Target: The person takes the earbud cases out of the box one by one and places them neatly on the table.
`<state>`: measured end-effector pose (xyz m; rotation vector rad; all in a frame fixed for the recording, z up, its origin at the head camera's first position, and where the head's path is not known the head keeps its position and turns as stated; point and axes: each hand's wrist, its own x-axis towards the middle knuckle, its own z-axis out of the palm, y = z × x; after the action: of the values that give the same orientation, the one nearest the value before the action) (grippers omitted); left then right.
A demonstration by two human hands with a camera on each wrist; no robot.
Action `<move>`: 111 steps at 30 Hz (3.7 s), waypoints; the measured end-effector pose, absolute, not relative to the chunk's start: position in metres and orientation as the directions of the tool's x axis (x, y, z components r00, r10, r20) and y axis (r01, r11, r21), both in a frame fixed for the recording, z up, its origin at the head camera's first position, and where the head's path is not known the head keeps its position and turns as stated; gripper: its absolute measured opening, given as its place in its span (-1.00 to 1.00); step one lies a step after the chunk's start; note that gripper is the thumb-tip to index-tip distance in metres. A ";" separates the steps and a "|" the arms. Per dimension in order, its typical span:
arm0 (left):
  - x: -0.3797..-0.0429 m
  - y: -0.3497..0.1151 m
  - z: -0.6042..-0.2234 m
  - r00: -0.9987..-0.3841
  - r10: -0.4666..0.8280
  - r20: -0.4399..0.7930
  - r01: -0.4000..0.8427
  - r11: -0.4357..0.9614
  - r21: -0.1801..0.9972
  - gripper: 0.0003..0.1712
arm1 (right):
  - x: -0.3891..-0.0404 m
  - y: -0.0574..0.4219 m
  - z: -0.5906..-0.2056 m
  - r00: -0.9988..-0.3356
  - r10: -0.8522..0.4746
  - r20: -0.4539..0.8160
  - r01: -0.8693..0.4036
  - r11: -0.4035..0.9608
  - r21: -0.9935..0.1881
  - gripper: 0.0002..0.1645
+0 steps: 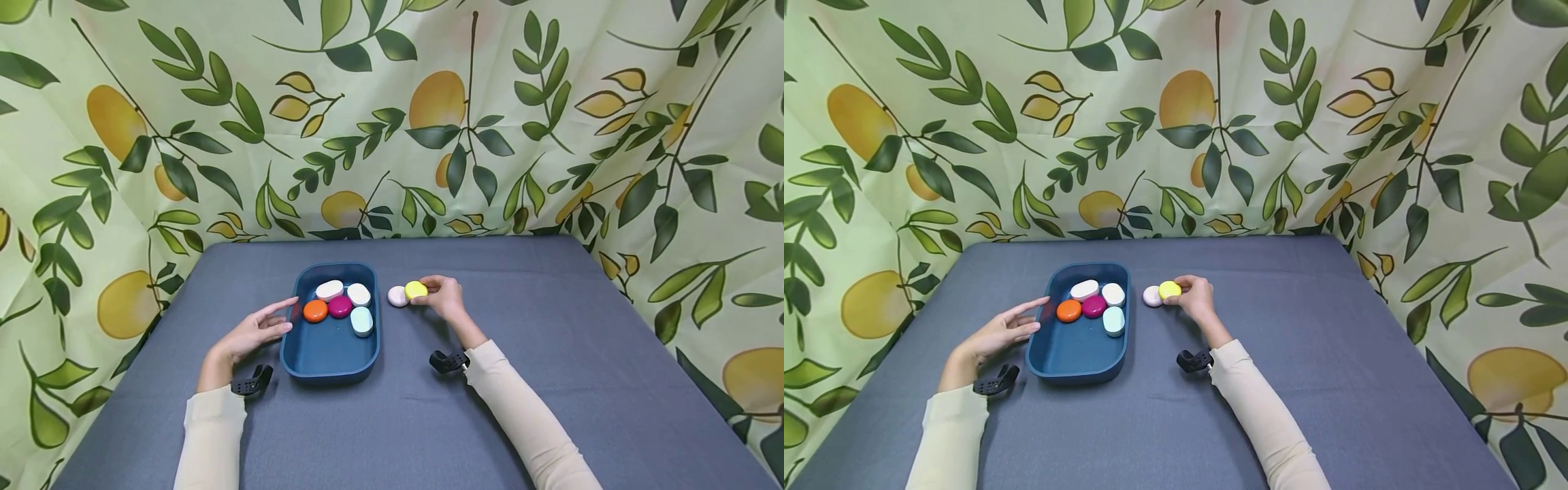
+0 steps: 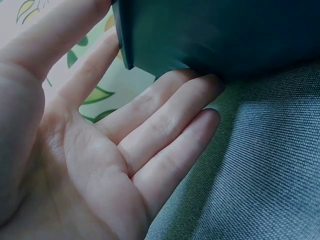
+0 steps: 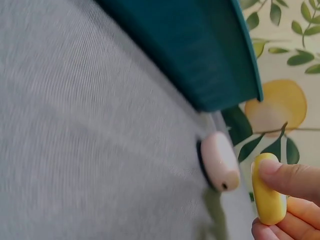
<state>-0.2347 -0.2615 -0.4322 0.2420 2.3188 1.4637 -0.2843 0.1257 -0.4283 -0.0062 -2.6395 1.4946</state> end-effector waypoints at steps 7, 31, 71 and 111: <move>-0.235 -0.262 -0.433 -0.909 0.348 -0.229 -0.055 0.445 0.894 -0.22 | -0.292 0.137 -0.436 -0.994 0.092 0.059 0.002 0.553 -0.833 -0.44; -0.235 -0.262 -0.430 -0.908 0.359 -0.216 -0.044 0.431 0.901 -0.22 | -0.297 0.139 -0.442 -0.995 0.082 0.059 0.006 0.628 -0.778 -0.46; -0.234 -0.261 -0.429 -0.906 0.355 -0.232 -0.058 0.438 0.897 -0.23 | -0.293 0.031 -0.371 -0.994 -0.111 0.005 -0.060 0.492 -0.869 -0.44; -0.233 -0.262 -0.430 -0.912 0.346 -0.220 -0.058 0.422 0.905 -0.23 | -0.324 -0.033 -0.422 -0.933 -0.358 -0.025 -0.242 0.679 -0.694 -0.42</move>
<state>-0.2328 -0.2618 -0.4297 0.2461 2.3078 1.4898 -0.3242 -0.0332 -0.4224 0.5441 -3.0216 1.2108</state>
